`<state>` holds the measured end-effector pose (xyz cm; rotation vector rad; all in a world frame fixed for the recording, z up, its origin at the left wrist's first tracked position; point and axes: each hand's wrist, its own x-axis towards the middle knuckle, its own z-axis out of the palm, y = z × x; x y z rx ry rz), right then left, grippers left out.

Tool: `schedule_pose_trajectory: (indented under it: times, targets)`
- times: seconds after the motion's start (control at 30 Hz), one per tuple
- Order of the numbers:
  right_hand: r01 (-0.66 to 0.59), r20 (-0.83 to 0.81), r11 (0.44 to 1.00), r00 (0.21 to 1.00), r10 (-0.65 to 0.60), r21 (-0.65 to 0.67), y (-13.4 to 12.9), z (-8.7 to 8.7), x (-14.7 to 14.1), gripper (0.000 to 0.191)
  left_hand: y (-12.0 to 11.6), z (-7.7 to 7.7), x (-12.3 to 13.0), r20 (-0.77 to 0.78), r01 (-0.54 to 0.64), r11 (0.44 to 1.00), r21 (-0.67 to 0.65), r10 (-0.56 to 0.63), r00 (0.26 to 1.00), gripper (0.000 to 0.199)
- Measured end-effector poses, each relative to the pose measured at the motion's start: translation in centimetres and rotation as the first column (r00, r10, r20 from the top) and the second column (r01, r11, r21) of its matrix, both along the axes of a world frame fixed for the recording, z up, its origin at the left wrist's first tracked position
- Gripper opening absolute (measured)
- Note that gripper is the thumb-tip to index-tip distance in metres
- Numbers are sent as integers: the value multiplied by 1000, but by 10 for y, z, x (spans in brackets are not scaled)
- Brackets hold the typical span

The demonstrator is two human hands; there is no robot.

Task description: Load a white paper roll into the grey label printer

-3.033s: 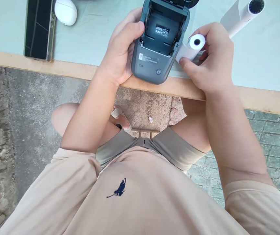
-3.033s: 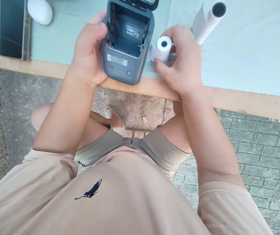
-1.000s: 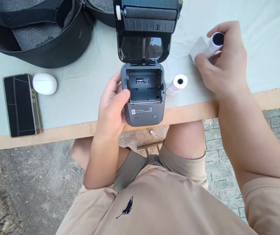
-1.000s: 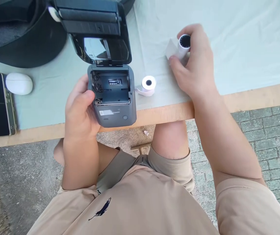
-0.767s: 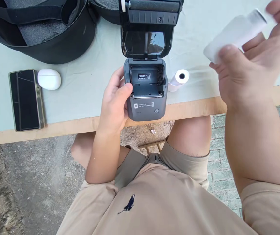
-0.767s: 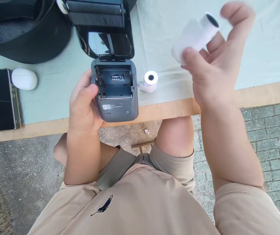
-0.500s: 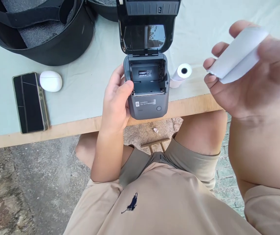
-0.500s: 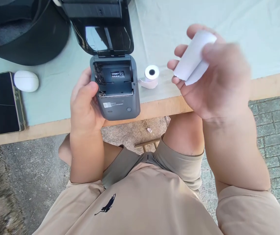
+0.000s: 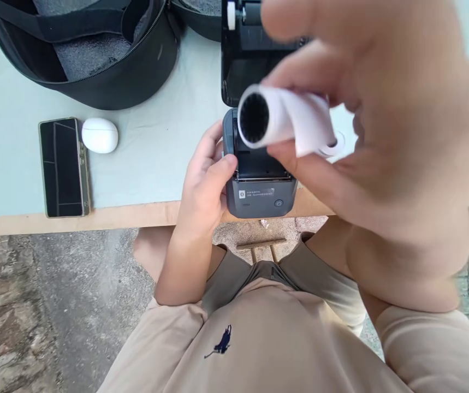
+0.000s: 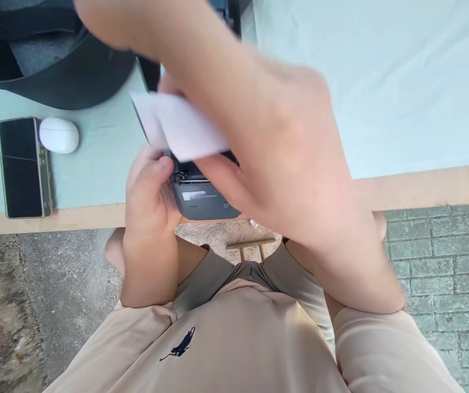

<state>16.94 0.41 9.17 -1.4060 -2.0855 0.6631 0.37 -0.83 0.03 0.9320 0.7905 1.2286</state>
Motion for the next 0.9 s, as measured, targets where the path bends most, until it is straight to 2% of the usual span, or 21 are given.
schedule_pose_trajectory:
  times: [0.03, 0.07, 0.17, 0.23, 0.3, 0.47, 0.57, 0.63, 0.73, 0.9]
  targets:
    - [-44, -8, 998, 999, 44, 39, -3, -3, 1, 43, 0, 1, -1, -1, 3, 1000, -4, -3, 1000, 39]
    - [-58, 77, 995, 996, 52, 81, -6, -7, 1, 41, -1, 2, -1, -2, 11, 1000, -11, -11, 1000, 44]
    - [-116, 192, 953, 979, 62, 282, -11, -19, 2, 18, -1, 2, -3, -54, 47, 997, -58, -50, 997, 56]
    - [-148, 198, 930, 977, 84, 335, -11, -25, 1, 16, -1, 2, -3, -79, 45, 997, 69, -39, 996, 61]
    - [-147, 180, 925, 980, 87, 352, -11, -28, -1, 14, -2, 3, -3, -92, 34, 992, 120, -23, 995, 59]
    - [-130, 191, 926, 979, 65, 354, -14, -28, -8, 14, -3, 10, -3, -112, 26, 999, -36, -30, 993, 56]
    - [-106, 227, 939, 973, 31, 327, -16, -26, -7, 17, -2, 7, -3, -76, 17, 1000, 26, -15, 997, 51]
    - [-45, 213, 953, 977, -21, 301, -16, -25, -5, 17, -2, 3, -2, -56, 2, 996, 88, 2, 998, 47]
    - [23, 203, 960, 976, -82, 280, -13, -24, -2, 12, -2, 0, -2, -74, 8, 998, 63, -4, 997, 39]
    - [-52, 285, 946, 957, -44, 320, -8, -27, -1, 14, -3, -2, -3, -54, 34, 996, 84, -29, 998, 34]
